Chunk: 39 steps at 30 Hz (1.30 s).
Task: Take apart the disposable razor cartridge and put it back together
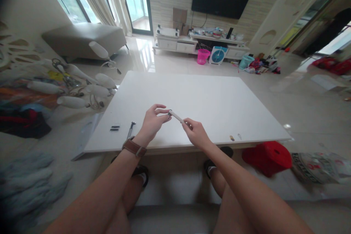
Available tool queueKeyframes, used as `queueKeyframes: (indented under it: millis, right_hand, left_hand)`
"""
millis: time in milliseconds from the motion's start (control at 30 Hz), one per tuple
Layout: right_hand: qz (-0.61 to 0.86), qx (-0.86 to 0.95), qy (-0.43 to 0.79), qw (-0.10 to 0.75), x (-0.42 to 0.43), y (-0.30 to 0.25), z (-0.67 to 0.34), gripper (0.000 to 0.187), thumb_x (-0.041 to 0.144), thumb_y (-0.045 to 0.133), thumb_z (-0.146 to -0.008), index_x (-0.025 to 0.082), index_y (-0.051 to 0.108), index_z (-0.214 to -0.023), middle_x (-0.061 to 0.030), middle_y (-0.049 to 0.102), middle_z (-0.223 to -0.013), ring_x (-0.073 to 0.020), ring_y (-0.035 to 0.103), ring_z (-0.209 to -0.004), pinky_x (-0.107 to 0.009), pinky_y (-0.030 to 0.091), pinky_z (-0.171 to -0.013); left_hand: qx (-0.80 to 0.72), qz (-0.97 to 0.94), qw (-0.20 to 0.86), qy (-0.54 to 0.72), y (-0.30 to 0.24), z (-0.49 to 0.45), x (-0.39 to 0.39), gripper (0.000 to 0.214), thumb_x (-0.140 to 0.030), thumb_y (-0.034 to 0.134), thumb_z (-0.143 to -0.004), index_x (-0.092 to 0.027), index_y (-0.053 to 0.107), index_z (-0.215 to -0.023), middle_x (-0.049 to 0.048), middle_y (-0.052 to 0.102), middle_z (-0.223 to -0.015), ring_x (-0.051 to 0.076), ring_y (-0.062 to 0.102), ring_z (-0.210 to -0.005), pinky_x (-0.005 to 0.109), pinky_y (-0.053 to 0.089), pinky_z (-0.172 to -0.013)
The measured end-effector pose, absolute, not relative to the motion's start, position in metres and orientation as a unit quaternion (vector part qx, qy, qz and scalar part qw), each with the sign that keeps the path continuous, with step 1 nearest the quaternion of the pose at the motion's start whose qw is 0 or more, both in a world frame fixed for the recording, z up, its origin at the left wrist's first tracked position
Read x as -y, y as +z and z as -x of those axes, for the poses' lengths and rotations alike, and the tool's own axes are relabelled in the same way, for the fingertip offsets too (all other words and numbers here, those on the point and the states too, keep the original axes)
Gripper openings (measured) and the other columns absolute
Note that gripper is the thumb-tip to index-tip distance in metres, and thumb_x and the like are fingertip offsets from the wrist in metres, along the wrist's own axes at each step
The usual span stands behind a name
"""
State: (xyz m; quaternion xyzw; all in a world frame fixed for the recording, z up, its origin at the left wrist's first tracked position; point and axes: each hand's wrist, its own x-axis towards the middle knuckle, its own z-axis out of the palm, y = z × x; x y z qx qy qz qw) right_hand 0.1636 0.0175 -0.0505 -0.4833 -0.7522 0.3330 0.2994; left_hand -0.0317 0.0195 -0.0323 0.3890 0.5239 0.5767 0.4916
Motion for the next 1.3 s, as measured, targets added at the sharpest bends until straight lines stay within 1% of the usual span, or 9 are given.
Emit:
queueKeyframes:
  millis: [267, 533, 700, 867, 967, 1133, 1300]
  right_hand:
    - [0.485, 0.750, 0.336, 0.298, -0.018, -0.053, -0.164, 0.029, 0.040, 0.052, -0.096, 0.017, 0.069, -0.099, 0.0020, 0.054, -0.066, -0.0092, 0.038, -0.053, -0.024, 0.026, -0.050]
    - [0.484, 0.747, 0.346, 0.298, -0.018, -0.052, -0.163, 0.028, 0.041, 0.052, -0.096, 0.017, 0.067, -0.095, 0.0024, 0.053, -0.065, -0.0092, 0.038, -0.052, -0.025, 0.026, -0.051]
    - [0.485, 0.743, 0.350, 0.300, -0.019, -0.054, -0.163, 0.027, 0.040, 0.051, -0.096, 0.017, 0.066, -0.093, 0.0022, 0.051, -0.066, -0.0096, 0.039, -0.054, -0.024, 0.027, -0.051]
    - [0.487, 0.746, 0.346, 0.294, -0.019, -0.057, -0.163, 0.028, 0.040, 0.051, -0.095, 0.017, 0.066, -0.090, 0.0020, 0.051, -0.066, -0.0100, 0.040, -0.054, -0.024, 0.028, -0.052]
    - [0.486, 0.745, 0.351, 0.293, -0.020, -0.060, -0.164, 0.028, 0.041, 0.051, -0.096, 0.017, 0.067, -0.093, 0.0017, 0.051, -0.066, -0.0106, 0.040, -0.055, -0.024, 0.028, -0.051]
    - [0.484, 0.739, 0.365, 0.293, -0.020, -0.064, -0.166, 0.031, 0.043, 0.050, -0.096, 0.017, 0.068, -0.098, 0.0011, 0.051, -0.067, -0.0118, 0.041, -0.056, -0.024, 0.029, -0.052]
    - [0.477, 0.745, 0.366, 0.288, -0.019, -0.060, -0.163, 0.030, 0.041, 0.051, -0.096, 0.017, 0.068, -0.099, 0.0013, 0.052, -0.067, -0.0118, 0.040, -0.056, -0.024, 0.029, -0.053]
  left_hand:
    - [-0.520, -0.378, 0.505, 0.576, -0.032, 0.032, -0.019, 0.038, -0.003, 0.071, -0.066, -0.017, 0.059, -0.098, 0.0105, 0.074, -0.095, 0.021, 0.072, -0.083, 0.040, 0.057, -0.081]
    - [-0.519, -0.375, 0.508, 0.576, -0.030, 0.031, -0.018, 0.037, -0.005, 0.070, -0.065, -0.017, 0.059, -0.099, 0.0104, 0.073, -0.094, 0.021, 0.072, -0.083, 0.039, 0.058, -0.080]
    - [-0.524, -0.380, 0.509, 0.567, -0.030, 0.031, -0.017, 0.036, -0.007, 0.071, -0.066, -0.017, 0.059, -0.099, 0.0102, 0.073, -0.095, 0.020, 0.072, -0.080, 0.035, 0.057, -0.075]
    - [-0.556, -0.415, 0.474, 0.543, -0.032, 0.032, -0.017, 0.036, -0.008, 0.071, -0.066, -0.019, 0.061, -0.099, 0.0095, 0.074, -0.095, 0.020, 0.071, -0.078, 0.028, 0.053, -0.066]
    - [-0.560, -0.426, 0.462, 0.540, -0.032, 0.031, -0.016, 0.035, -0.007, 0.071, -0.065, -0.019, 0.062, -0.098, 0.0092, 0.074, -0.093, 0.020, 0.071, -0.077, 0.028, 0.052, -0.065]
    - [-0.555, -0.418, 0.462, 0.551, -0.033, 0.030, -0.018, 0.034, -0.005, 0.071, -0.064, -0.018, 0.063, -0.094, 0.0092, 0.073, -0.090, 0.021, 0.071, -0.080, 0.029, 0.053, -0.068]
    - [-0.545, -0.412, 0.495, 0.537, -0.034, 0.026, -0.015, 0.037, -0.002, 0.069, -0.064, -0.017, 0.061, -0.097, 0.0083, 0.072, -0.086, 0.020, 0.070, -0.076, 0.029, 0.054, -0.065]
